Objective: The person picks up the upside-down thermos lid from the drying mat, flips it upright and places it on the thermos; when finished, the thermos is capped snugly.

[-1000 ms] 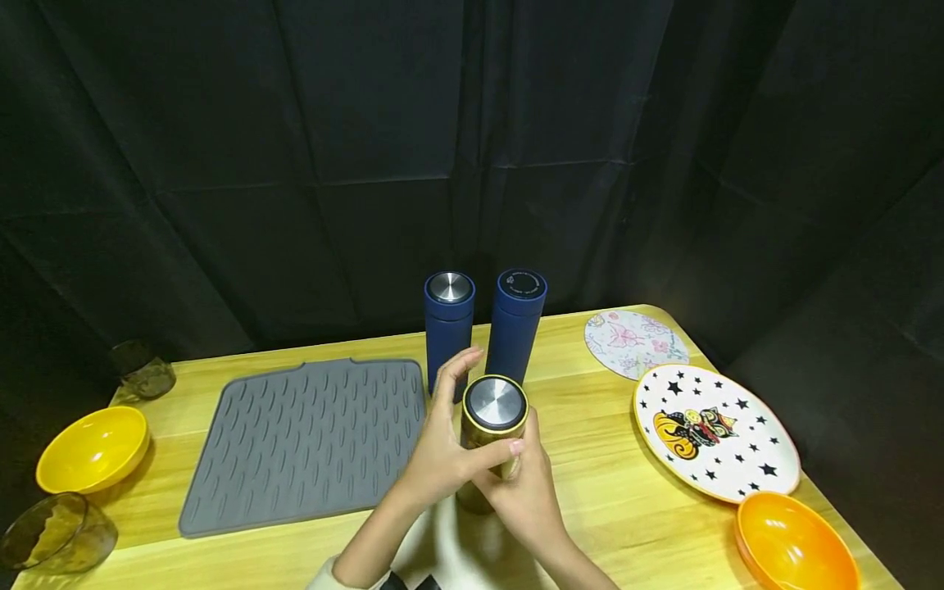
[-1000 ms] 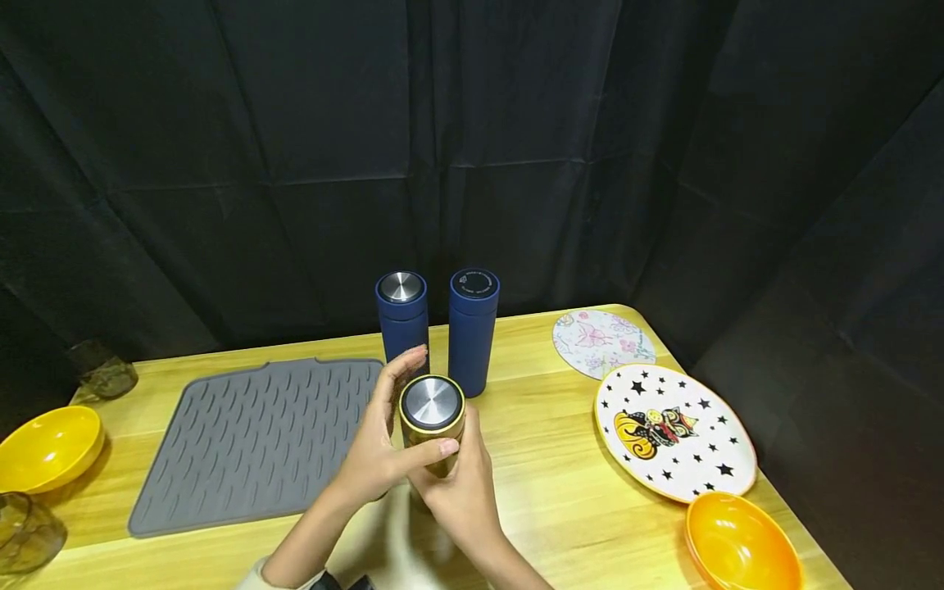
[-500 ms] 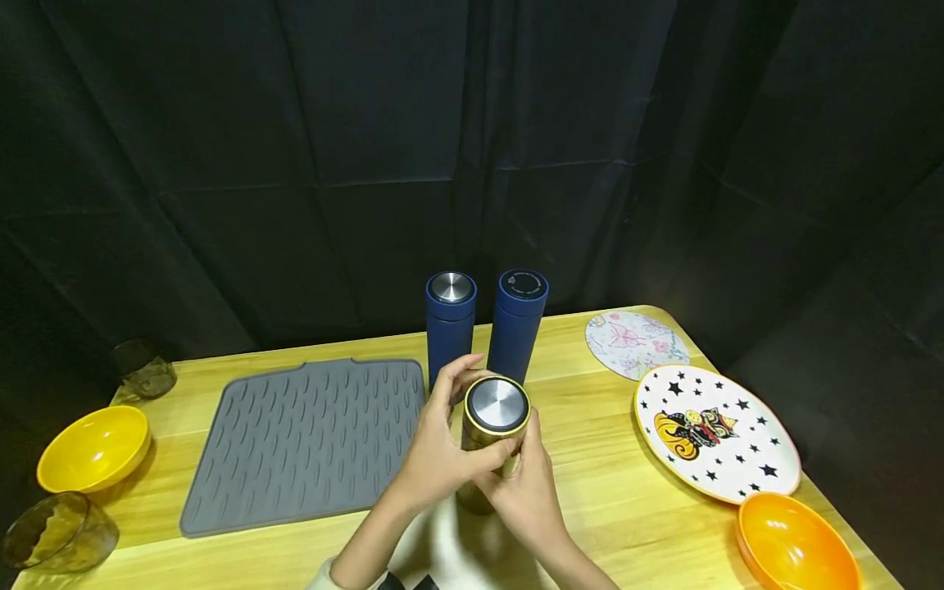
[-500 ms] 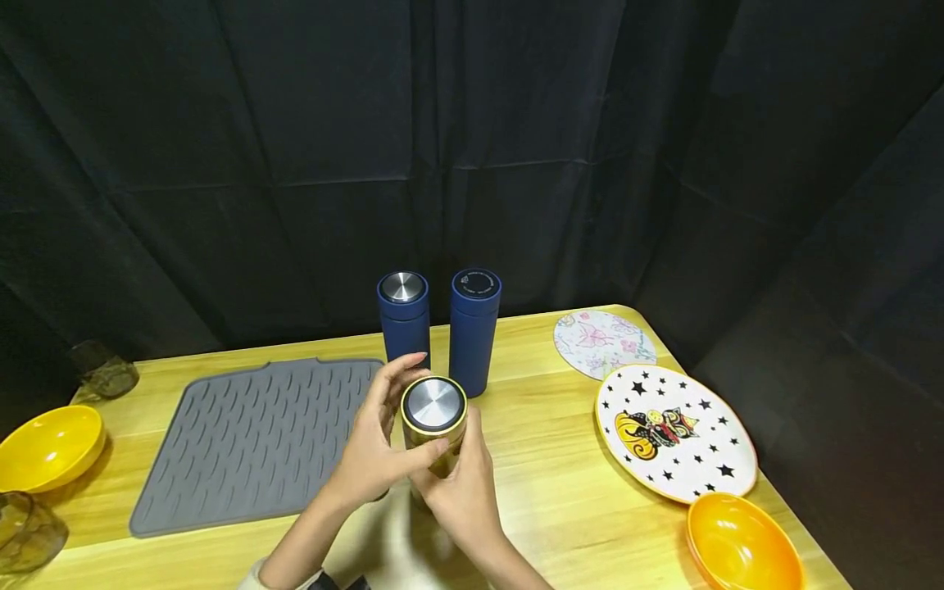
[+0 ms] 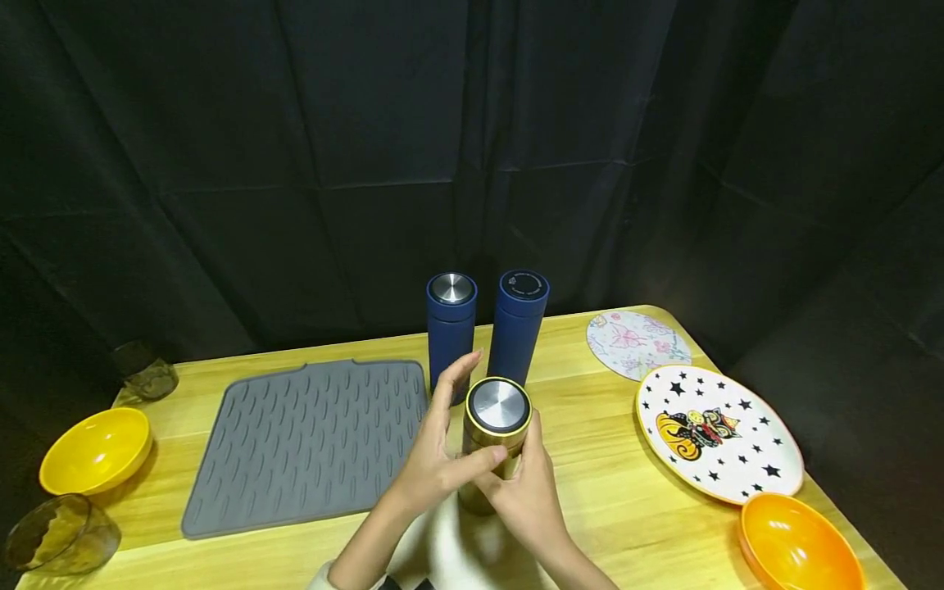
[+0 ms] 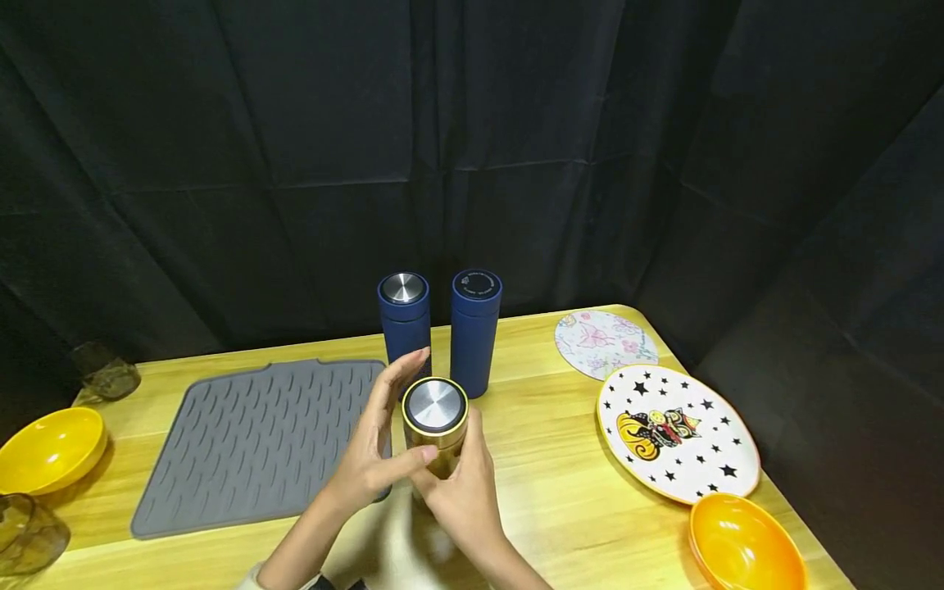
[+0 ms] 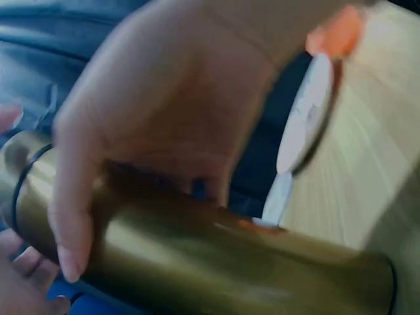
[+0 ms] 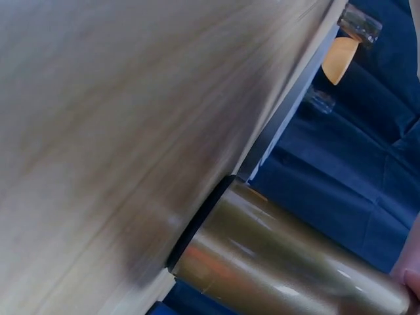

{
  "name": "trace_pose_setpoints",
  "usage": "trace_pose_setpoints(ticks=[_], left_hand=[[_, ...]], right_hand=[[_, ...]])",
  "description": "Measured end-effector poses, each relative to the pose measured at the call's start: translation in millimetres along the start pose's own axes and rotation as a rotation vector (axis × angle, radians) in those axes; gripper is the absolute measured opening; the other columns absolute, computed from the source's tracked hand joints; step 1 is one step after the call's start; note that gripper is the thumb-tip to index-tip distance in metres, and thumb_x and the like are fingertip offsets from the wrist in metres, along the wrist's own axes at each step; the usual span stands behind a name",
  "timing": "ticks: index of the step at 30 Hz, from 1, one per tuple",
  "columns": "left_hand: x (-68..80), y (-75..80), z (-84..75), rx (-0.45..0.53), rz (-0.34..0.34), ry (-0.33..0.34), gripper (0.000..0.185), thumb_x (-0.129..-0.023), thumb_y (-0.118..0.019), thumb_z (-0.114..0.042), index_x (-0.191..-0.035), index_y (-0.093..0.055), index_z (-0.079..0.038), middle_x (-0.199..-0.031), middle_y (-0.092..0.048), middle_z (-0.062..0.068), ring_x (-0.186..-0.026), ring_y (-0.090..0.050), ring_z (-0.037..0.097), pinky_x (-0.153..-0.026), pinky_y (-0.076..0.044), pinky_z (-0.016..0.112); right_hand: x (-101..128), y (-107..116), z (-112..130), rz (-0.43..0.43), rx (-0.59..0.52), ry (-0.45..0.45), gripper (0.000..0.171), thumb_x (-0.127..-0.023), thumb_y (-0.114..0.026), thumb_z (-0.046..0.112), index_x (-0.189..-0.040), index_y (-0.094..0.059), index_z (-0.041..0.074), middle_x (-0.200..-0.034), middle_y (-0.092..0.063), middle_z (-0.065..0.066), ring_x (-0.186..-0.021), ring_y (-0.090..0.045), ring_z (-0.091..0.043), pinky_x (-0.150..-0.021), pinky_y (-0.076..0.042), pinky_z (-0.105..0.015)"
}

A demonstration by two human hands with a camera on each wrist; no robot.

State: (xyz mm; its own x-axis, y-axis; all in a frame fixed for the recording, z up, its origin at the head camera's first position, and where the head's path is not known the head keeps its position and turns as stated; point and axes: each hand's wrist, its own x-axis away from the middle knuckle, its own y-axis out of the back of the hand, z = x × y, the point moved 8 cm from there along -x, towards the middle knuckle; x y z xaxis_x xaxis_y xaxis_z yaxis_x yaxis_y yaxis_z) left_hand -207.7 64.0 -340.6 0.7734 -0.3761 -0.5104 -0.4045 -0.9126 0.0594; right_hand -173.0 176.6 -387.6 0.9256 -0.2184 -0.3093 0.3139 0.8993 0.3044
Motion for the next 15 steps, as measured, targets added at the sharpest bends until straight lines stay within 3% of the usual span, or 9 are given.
trace_pose_setpoints(ticks=[4,10,15], left_hand=[[-0.6,4.3,1.8,-0.190,-0.081,0.056,0.089,-0.066,-0.091,-0.023,-0.140,-0.043,-0.014,-0.138,-0.053,0.001,-0.126,-0.049,0.020,-0.107,-0.037,0.049],[-3.4,8.1,5.2,-0.063,-0.022,0.084,0.080,-0.065,-0.090,-0.009,-0.132,-0.047,-0.010,-0.126,-0.063,0.005,-0.120,-0.058,0.019,-0.107,-0.042,0.039],[-4.9,9.2,9.1,-0.031,0.002,0.102,0.076,-0.065,-0.090,-0.008,-0.131,-0.053,-0.014,-0.127,-0.063,0.002,-0.117,-0.060,0.016,-0.108,-0.042,0.037]], right_hand=[[0.4,-0.9,1.0,-0.005,0.010,0.008,0.073,-0.069,-0.077,-0.005,-0.133,-0.044,0.009,-0.123,-0.065,-0.008,-0.113,-0.060,-0.020,-0.098,-0.047,-0.046],[1.9,-0.2,2.4,-0.029,0.035,0.015,0.070,-0.071,-0.082,0.001,-0.130,-0.045,0.011,-0.120,-0.065,-0.005,-0.110,-0.060,-0.017,-0.097,-0.046,-0.045],[0.7,2.1,2.8,-0.040,0.052,0.031,0.069,-0.070,-0.084,0.005,-0.129,-0.048,0.012,-0.116,-0.067,-0.003,-0.106,-0.061,-0.015,-0.095,-0.048,-0.041]])
